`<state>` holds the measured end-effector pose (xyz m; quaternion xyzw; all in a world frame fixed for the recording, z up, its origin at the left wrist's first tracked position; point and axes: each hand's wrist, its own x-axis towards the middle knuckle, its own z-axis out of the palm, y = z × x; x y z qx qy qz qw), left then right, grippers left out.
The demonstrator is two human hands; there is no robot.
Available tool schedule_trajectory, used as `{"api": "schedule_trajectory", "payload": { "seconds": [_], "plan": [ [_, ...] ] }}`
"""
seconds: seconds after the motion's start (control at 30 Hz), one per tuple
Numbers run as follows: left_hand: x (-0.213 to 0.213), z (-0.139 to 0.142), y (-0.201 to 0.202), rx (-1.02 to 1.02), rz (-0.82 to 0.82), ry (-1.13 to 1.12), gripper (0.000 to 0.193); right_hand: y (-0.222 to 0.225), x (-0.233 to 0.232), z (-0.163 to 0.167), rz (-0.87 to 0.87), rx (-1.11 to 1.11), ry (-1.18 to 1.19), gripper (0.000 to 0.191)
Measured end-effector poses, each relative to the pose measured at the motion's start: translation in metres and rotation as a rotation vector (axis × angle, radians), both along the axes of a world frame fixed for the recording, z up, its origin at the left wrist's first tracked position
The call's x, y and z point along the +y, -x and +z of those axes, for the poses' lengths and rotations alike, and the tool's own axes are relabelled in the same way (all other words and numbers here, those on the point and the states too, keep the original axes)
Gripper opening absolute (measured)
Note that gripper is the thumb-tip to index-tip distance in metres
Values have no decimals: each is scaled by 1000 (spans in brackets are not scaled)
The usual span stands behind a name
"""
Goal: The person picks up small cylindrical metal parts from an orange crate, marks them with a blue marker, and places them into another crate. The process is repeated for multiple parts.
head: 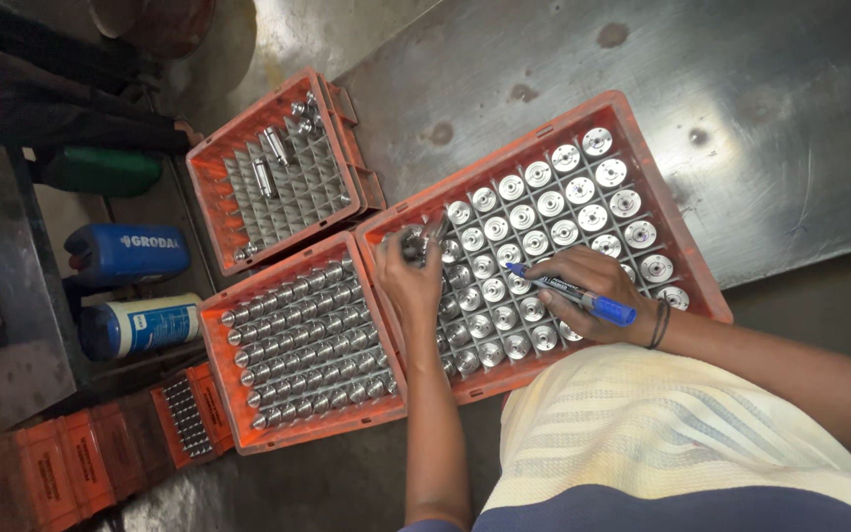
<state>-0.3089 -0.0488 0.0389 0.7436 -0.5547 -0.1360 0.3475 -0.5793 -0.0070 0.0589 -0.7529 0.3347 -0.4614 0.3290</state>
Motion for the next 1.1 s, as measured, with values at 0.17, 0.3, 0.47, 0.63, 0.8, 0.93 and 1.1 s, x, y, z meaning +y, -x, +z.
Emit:
{"api": "schedule_trajectory", "payload": {
  "seconds": [0.17, 0.3, 0.47, 0.63, 0.8, 0.93, 1.1],
  "plan": [
    [3, -6, -2, 382, 60, 97, 36, -1, 2, -4, -1, 1, -29, 19],
    [3, -7, 5, -662, -120, 36, 70, 0, 2, -5, 3, 11, -22, 20],
    [-5, 7, 1, -33, 100, -85, 29, 5, 3, -2, -17, 29, -22, 20],
    [-8, 11, -6, -166, 7, -99, 31, 5, 3, -4, -33, 6, 2, 19],
    [-6, 6, 0, -323, -124, -319, 41, 7, 5, -8, -30, 26, -13, 21],
    [7, 19, -21, 364, -223, -24, 43, 9, 5, -5, -78, 16, -44, 23],
    [18, 0, 12, 1619, -207, -25, 46, -5, 1, 7, 186, 87, 170, 25]
  ]
}}
